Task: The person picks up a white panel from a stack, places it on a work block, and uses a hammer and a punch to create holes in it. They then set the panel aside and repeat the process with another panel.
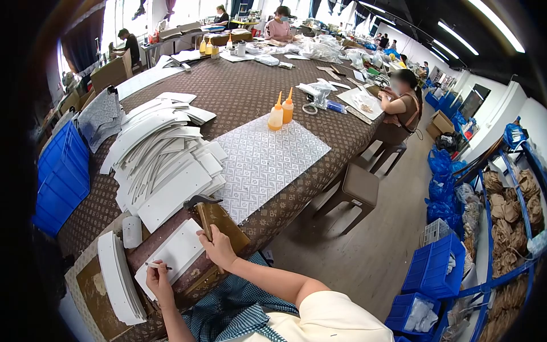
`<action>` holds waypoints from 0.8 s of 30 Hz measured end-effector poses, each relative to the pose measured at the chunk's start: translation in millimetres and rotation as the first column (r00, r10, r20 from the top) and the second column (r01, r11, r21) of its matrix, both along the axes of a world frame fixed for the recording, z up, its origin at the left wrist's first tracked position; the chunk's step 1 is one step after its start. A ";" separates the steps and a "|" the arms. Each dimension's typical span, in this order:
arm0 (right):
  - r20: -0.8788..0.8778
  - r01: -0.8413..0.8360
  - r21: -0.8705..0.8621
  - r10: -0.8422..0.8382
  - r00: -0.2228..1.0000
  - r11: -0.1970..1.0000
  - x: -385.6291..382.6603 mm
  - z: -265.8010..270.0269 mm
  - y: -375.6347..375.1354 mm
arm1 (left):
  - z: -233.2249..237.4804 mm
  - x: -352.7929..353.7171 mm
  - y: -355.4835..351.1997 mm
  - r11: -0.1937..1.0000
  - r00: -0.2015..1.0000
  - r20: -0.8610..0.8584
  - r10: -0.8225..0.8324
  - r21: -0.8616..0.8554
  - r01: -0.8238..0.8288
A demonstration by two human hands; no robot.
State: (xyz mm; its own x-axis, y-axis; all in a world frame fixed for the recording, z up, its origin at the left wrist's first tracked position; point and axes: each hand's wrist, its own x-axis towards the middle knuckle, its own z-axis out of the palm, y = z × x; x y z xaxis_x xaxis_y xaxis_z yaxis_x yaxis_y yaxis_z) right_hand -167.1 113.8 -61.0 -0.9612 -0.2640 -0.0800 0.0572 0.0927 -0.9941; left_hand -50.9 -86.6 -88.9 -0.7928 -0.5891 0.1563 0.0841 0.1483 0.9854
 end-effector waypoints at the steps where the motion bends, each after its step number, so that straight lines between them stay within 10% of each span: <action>1: -0.003 0.005 -0.003 -0.005 1.000 1.000 -0.6 -0.7 -0.3 | -0.2 0.2 0.0 1.000 1.000 0.001 0.001 -0.003 -0.001; 24: -0.022 0.021 0.008 -0.021 1.000 1.000 -0.4 -4.5 -0.8 | 1.2 1.0 0.1 1.000 1.000 0.013 0.009 0.015 -0.010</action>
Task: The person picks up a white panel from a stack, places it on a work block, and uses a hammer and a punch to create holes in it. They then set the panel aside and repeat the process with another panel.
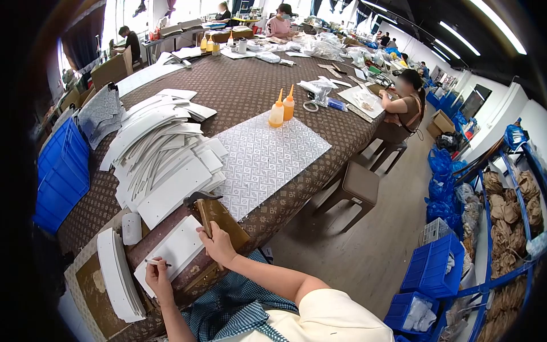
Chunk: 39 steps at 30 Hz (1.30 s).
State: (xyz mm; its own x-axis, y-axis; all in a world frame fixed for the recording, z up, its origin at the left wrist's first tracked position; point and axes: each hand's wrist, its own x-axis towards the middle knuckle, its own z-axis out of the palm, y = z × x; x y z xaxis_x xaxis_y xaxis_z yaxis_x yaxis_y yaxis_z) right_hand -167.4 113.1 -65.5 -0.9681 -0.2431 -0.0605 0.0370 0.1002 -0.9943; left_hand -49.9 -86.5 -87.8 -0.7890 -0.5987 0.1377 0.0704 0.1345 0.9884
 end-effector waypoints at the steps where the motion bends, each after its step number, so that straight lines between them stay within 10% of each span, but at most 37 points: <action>1: -0.002 0.000 -0.003 0.000 1.000 1.000 -0.2 -0.8 -0.1 | -0.4 -0.3 0.2 1.000 1.000 -0.002 -0.002 0.003 0.002; 39: 0.042 -0.010 -0.077 0.013 0.999 0.997 -4.0 2.6 0.2 | 9.3 -105.7 20.6 0.978 0.996 0.048 -0.075 -0.190 0.083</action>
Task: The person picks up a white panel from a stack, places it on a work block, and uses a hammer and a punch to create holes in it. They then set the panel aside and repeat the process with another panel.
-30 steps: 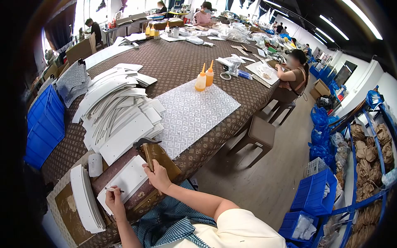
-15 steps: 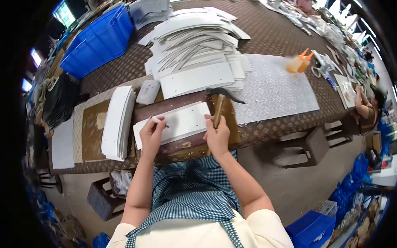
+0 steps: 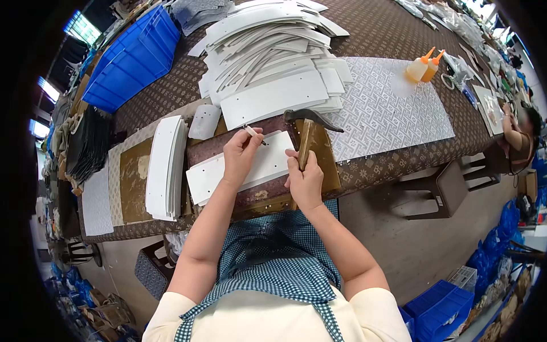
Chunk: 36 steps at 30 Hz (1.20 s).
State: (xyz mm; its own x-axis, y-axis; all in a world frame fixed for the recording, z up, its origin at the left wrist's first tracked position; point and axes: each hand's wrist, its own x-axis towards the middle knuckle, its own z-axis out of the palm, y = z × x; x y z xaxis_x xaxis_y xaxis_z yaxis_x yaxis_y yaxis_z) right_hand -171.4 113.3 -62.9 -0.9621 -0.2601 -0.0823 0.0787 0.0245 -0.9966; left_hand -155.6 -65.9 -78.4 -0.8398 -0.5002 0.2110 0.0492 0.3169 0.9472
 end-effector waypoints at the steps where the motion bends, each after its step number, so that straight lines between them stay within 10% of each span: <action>1: 0.000 0.000 -0.001 0.000 1.000 1.000 0.1 -1.1 -0.2 | -0.1 -0.4 0.1 1.000 1.000 0.017 -0.008 -0.010 0.008; 13: 0.000 -0.018 0.040 0.018 1.000 0.999 -0.1 3.5 1.7 | 0.0 -3.1 2.2 0.972 0.995 -0.012 -0.101 -0.214 0.096; 17: 0.046 -0.249 0.156 0.245 0.969 0.956 -15.2 36.3 17.2 | -2.6 -6.7 -0.8 0.936 0.992 -0.045 -0.120 -0.338 0.097; 26: -0.604 -0.332 0.033 0.283 0.745 0.943 -31.2 173.9 10.8 | 1.4 -6.0 3.4 0.934 0.992 -0.088 -0.095 -0.352 0.059; 31: -0.236 -0.277 0.784 0.679 0.695 0.555 -40.8 134.0 25.7 | -3.2 -6.6 1.0 0.887 0.988 -0.116 -0.106 -0.460 0.041; 36: -0.437 -0.284 0.380 0.441 0.784 0.880 -31.1 196.5 23.3 | -4.7 -6.7 4.3 0.915 0.991 -0.101 -0.090 -0.402 0.042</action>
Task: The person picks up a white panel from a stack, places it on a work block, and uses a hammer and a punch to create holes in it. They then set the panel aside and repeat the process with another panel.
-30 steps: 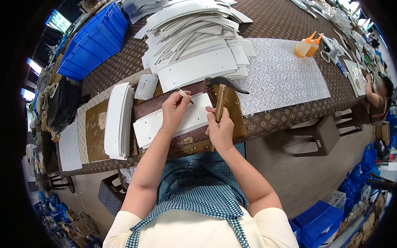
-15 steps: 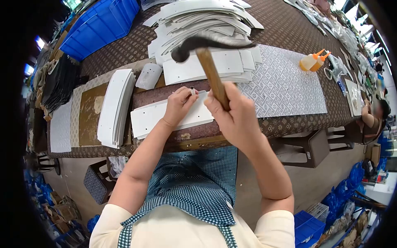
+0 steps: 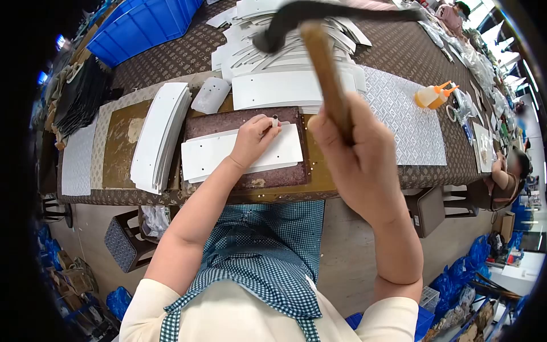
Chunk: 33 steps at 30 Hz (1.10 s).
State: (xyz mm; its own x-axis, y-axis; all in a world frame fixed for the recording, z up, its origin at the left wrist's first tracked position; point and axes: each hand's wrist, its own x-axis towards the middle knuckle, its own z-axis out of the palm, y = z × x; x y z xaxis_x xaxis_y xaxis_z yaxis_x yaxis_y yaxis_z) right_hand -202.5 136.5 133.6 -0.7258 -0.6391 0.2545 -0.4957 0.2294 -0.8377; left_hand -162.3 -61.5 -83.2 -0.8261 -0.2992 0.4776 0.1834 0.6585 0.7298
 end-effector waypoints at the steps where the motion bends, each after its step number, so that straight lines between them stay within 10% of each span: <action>1: 0.006 0.009 -0.158 -0.008 1.000 0.987 4.7 16.6 -3.1 | 0.1 -0.3 0.0 1.000 1.000 0.008 0.002 0.008 -0.002; 3: 0.044 -0.041 -0.434 0.066 0.997 0.900 5.1 19.9 -10.8 | 0.3 -0.7 -2.4 1.000 1.000 0.002 0.004 0.000 -0.004; 5: -0.082 -0.013 -0.360 -0.018 0.996 0.933 -3.1 -17.7 -14.7 | -1.1 -2.4 -2.9 1.000 1.000 -0.028 -0.003 -0.020 0.002; 8: -0.024 -0.039 0.584 0.065 0.998 0.811 -13.7 -65.9 -1.0 | 1.6 -0.9 -2.2 1.000 0.999 0.038 -0.014 -0.001 0.014; 14: 0.510 0.147 0.157 -0.208 0.835 0.977 9.0 -106.9 12.5 | 5.8 1.5 -1.0 0.999 0.997 0.067 -0.025 0.037 0.023; 20: 0.615 0.373 -0.173 -0.196 0.764 0.911 27.8 -195.9 -0.8 | 2.6 1.2 -3.1 0.991 0.993 0.113 -0.044 0.133 0.029; 33: 0.495 0.388 -0.095 -0.294 0.817 0.917 32.8 -191.7 -5.8 | 2.9 -3.6 -1.2 0.946 0.989 0.094 0.118 0.291 -0.140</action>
